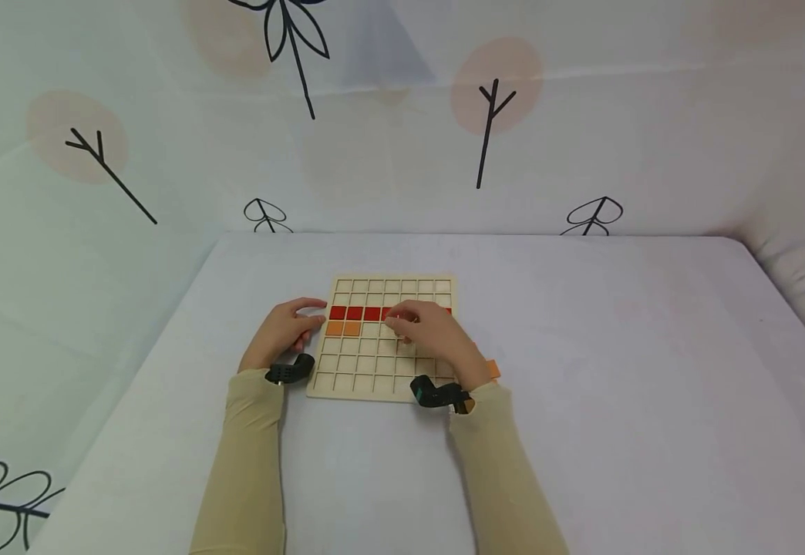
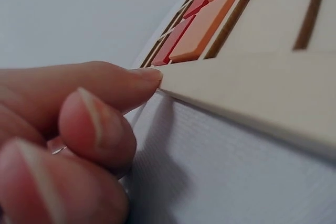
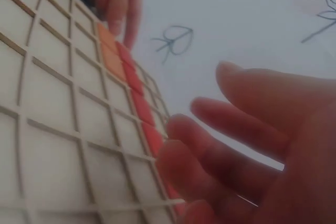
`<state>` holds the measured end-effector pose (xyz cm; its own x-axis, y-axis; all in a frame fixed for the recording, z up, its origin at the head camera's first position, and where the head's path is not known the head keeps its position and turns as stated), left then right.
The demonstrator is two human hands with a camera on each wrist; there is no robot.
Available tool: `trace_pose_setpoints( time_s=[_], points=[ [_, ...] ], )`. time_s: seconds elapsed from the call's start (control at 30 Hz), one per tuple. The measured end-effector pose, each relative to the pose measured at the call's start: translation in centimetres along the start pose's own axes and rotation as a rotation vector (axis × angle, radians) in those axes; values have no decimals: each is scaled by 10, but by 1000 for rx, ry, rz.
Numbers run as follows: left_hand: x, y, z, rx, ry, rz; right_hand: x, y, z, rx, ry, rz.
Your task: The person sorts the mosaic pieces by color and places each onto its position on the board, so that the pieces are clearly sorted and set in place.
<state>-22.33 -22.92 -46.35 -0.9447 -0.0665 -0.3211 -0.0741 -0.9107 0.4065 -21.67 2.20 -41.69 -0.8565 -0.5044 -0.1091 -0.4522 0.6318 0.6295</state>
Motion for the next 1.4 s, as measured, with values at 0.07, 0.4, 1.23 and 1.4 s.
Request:
trace_pose_setpoints(
  time_s=[0.07,0.4,1.23,1.4],
  points=[
    [0,0,0,4,2,1,-3,7,2,9,-8,11],
    [1,1,-3,-4,-4,9,-24,27,17,-48,-60,32],
    [-1,2,-6,1,-4,6,-80,58,86,-274,-135,-19],
    [0,-1,-4,-1,-9,-7,-86,58,89,-276,-95,-52]
  ],
)
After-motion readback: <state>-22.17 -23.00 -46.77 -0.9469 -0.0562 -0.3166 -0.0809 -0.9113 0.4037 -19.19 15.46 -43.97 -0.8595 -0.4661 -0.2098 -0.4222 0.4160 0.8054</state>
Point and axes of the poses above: each hand's wrist, its own x-axis towards the middle knuckle, its own y-axis out of the back of the hand, z = x × y, the point moved 6 cm from there along x, towards the middle knuckle, and after that the axes turned 7 degrees about -x, right-handed, at the moved point
